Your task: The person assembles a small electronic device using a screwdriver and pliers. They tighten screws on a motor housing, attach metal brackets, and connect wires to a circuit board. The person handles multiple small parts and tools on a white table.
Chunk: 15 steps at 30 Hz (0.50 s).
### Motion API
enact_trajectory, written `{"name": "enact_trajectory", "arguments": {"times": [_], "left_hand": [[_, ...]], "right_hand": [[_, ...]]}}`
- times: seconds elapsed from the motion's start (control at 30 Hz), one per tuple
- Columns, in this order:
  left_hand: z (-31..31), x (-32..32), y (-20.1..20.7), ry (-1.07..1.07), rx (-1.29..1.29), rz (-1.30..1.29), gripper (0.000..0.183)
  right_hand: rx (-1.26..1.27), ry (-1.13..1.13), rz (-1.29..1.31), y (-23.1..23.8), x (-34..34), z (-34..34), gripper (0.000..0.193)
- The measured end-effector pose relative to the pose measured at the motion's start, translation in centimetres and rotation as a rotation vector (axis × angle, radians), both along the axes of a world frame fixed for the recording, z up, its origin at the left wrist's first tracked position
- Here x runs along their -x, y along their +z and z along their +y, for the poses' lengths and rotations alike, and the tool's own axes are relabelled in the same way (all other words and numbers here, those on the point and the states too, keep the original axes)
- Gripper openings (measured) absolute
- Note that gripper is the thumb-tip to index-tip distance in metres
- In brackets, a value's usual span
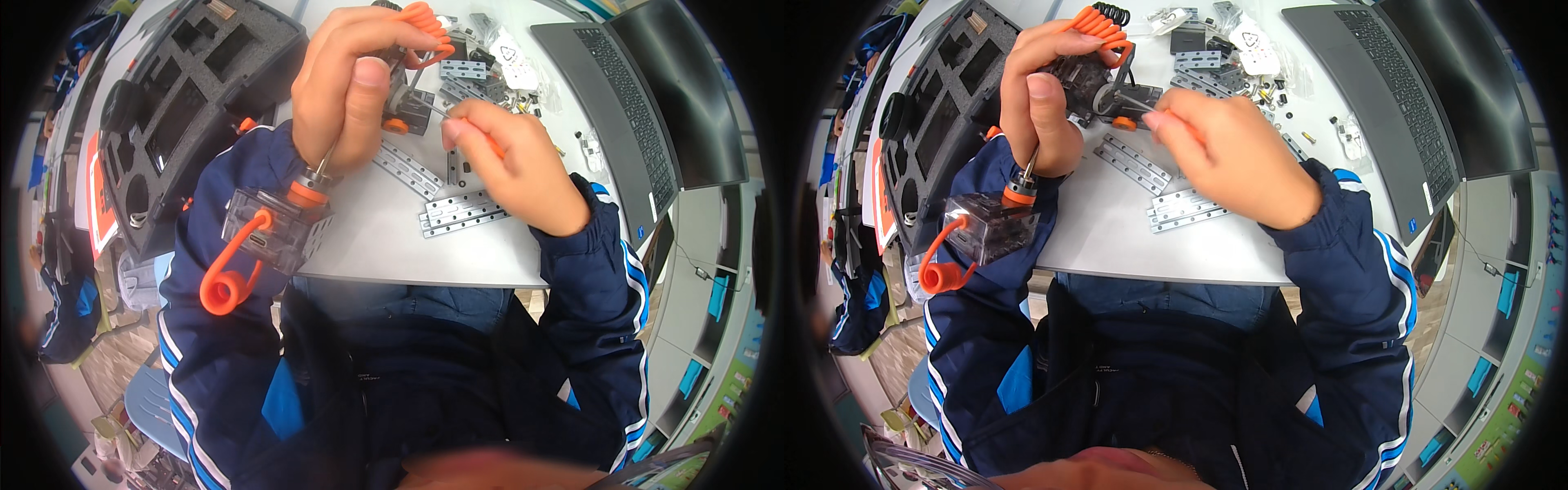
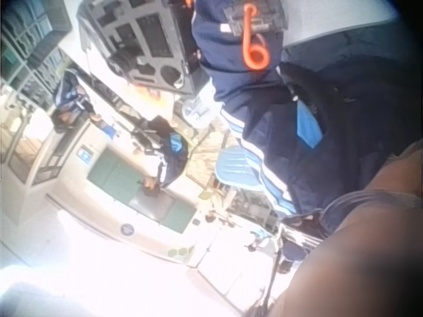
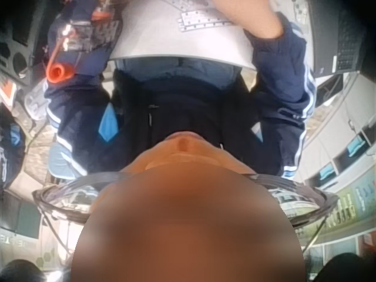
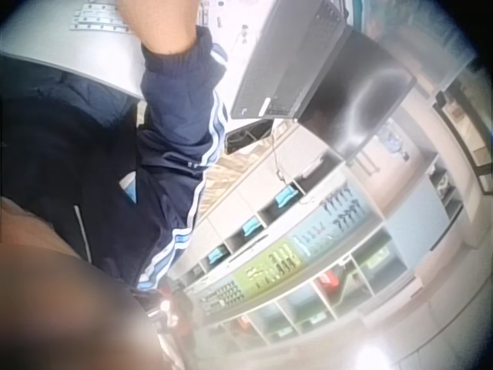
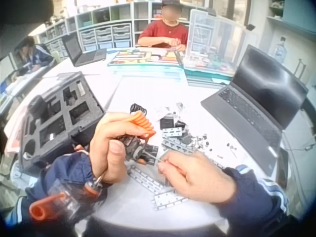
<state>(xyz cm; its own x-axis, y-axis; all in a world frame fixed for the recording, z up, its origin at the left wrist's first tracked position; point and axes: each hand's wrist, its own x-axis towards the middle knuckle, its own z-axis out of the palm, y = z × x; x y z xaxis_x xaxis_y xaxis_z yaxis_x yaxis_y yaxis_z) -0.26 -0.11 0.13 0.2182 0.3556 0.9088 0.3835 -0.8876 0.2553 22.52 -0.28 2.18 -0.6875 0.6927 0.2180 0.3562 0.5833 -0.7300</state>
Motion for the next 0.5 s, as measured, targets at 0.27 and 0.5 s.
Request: {"name": "enact_trajectory", "arguments": {"times": [0.27, 0.5], "left_hand": [[-0.4, 0.0, 0.2, 0.079, 0.054, 0.057, 0.039], [-0.4, -0.4, 0.3, 0.117, -0.060, 0.092, 0.041]], "right_hand": [[-0.389, -0.064, 0.007, -0.5, 1.1, 0.3, 0.023], [1.236, 0.066, 0.172, 2.5, -1.3, 2.2, 0.049]]}}
